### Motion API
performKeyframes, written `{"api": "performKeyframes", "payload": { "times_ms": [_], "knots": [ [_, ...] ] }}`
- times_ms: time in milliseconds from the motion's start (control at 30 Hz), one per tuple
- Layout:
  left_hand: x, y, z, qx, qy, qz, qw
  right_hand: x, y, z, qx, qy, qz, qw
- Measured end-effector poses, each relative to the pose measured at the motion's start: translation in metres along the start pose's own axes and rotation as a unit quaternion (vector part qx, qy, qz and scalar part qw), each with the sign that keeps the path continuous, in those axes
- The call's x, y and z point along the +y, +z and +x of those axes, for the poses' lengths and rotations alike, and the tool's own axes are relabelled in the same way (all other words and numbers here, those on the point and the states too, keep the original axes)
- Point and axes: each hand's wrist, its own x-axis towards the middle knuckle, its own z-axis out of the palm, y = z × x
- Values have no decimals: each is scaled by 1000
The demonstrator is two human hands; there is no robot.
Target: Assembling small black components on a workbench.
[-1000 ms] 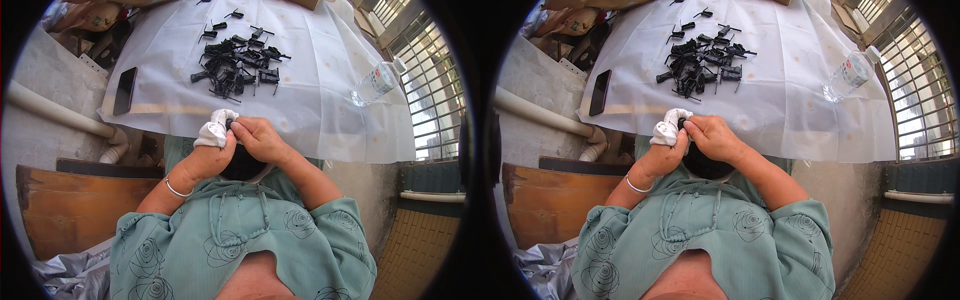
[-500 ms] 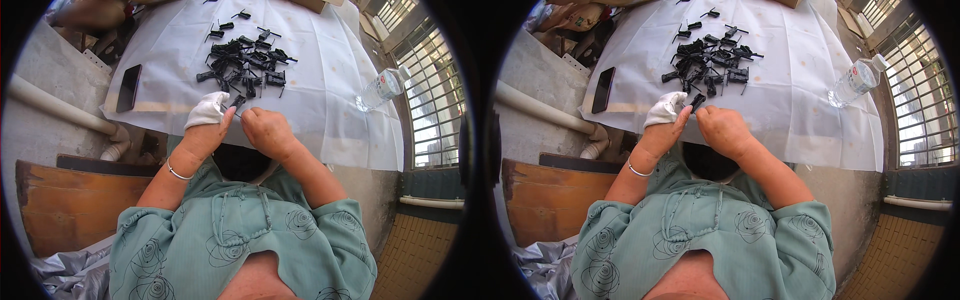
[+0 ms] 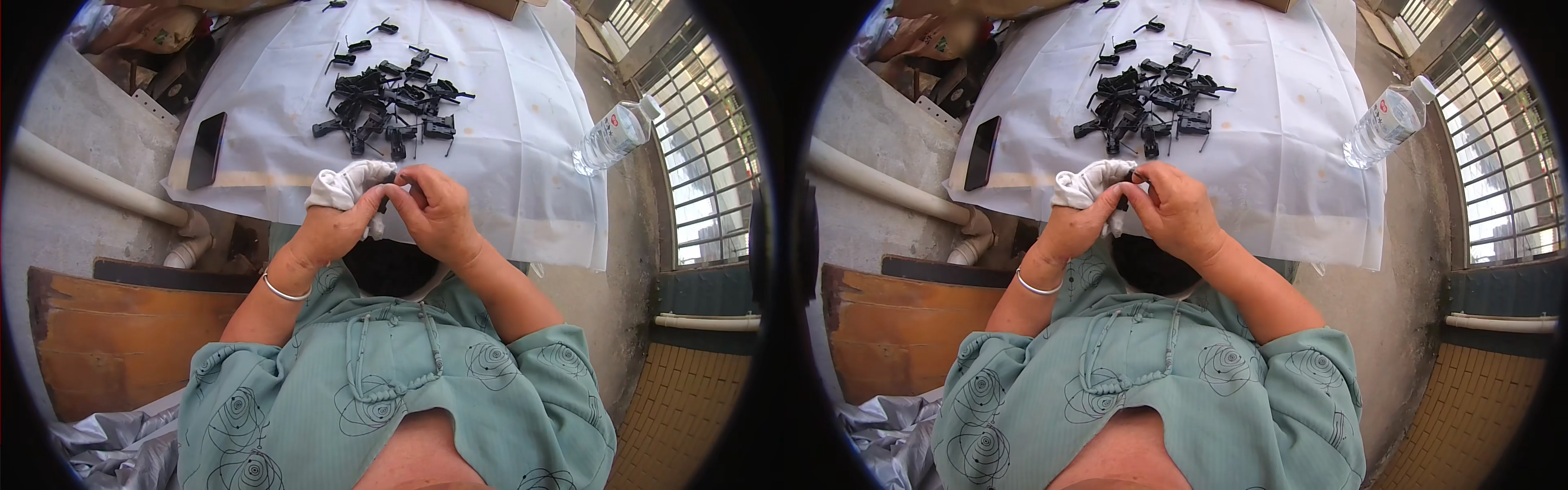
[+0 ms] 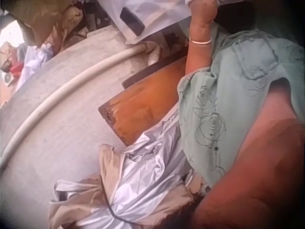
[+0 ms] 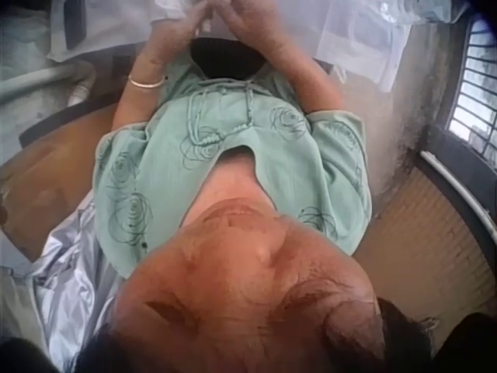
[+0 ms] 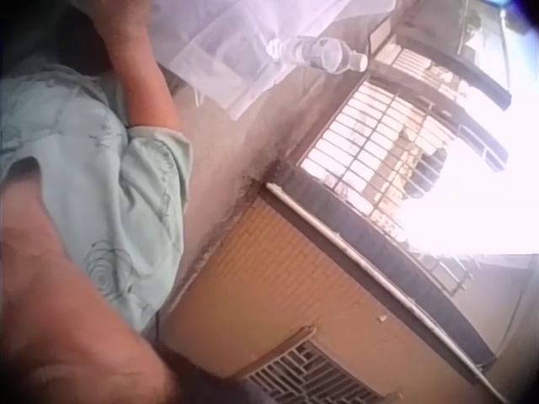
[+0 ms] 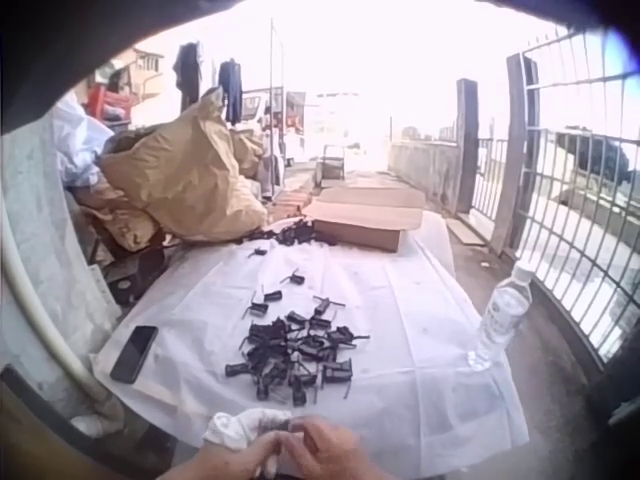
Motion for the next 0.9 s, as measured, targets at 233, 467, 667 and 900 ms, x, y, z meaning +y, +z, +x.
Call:
{"api": "performKeyframes", "payload": {
  "times_ms": [233,467,667,900],
  "knots": [
    [-9,7,-4,56,82,5,995,8,-8,2,-95,122,119,981],
    [-8,16,-3,137,253,303,909,17,6,-7,-117,141,103,978],
    [-25,13,-6,129,202,190,952,22,5,-11,-115,150,176,966],
    [-9,0,-3,68,27,-106,992,25,-11,-11,-145,115,89,979]
  ]
}}
